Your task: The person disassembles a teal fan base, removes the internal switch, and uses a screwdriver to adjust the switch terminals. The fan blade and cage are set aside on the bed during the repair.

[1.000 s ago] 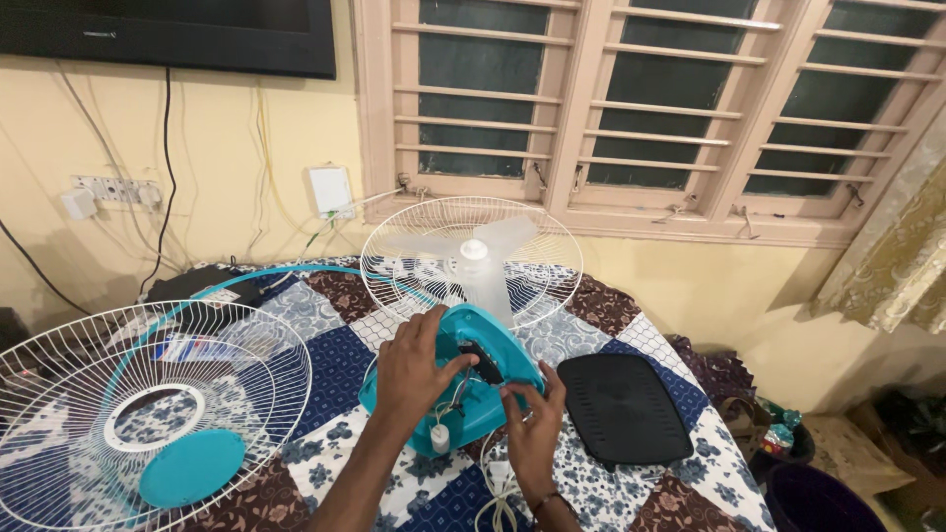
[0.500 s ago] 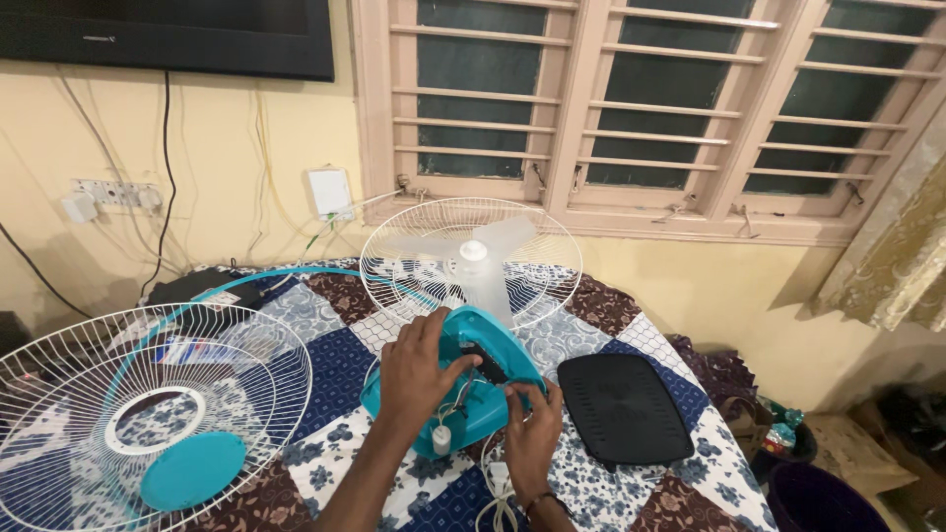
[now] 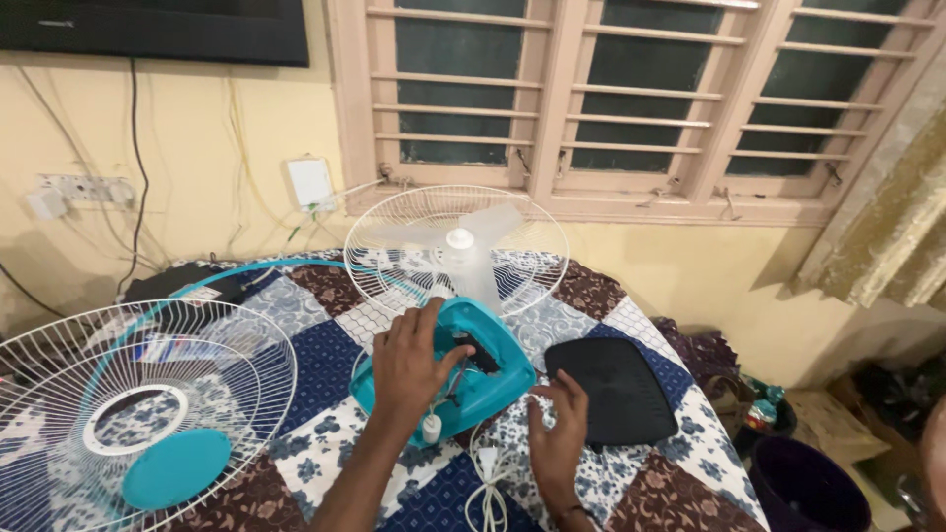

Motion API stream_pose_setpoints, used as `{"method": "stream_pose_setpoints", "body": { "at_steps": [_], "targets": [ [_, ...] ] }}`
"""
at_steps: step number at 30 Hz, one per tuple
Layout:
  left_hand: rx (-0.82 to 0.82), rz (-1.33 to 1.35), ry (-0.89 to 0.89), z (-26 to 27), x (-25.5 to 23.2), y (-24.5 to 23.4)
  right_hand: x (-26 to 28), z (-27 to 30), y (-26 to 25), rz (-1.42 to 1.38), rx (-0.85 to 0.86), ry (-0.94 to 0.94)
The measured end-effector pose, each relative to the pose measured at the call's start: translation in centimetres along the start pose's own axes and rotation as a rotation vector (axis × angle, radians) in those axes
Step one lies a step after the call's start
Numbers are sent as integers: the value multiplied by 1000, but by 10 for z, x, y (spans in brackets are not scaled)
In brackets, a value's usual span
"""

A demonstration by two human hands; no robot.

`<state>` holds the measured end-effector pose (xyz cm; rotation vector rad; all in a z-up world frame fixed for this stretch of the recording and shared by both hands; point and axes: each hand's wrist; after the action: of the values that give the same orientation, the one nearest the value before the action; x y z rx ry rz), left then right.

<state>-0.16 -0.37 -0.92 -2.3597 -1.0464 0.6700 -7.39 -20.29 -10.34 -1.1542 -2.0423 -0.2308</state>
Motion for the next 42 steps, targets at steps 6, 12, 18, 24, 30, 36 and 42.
{"method": "stream_pose_setpoints", "body": {
  "at_steps": [6, 12, 18, 24, 30, 36, 42],
  "targets": [
    [-76, -78, 60, 6, -1, 7, -47, -9, -43, -66, 114, 501],
    [-150, -105, -112, 18, -16, 19, -79, -16, -64, -288, 309, 540],
    [-182, -138, -54, 23, -18, 28, -91, -19, -69, -283, 306, 528],
    [-284, -205, 12, 24, 4, 34, -95, -26, -94, 25, 260, 592],
    [-290, -150, -43, 31, 14, 35, -81, -15, -99, 154, 315, 297],
    [-314, -174, 21, 30, 11, 37, -54, -16, -101, 619, 341, 249],
    [-318, -192, 43, 29, 7, 41, -68, -22, -93, 507, 345, 87]
  ]
}}
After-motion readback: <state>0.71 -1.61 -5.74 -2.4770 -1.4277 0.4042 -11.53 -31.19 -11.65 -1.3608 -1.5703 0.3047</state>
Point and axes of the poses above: each hand's wrist, its own z-axis away from the middle knuckle, its own y-axis out of the palm, x = y × z, and after that the axes turned 7 degrees about y, right-handed
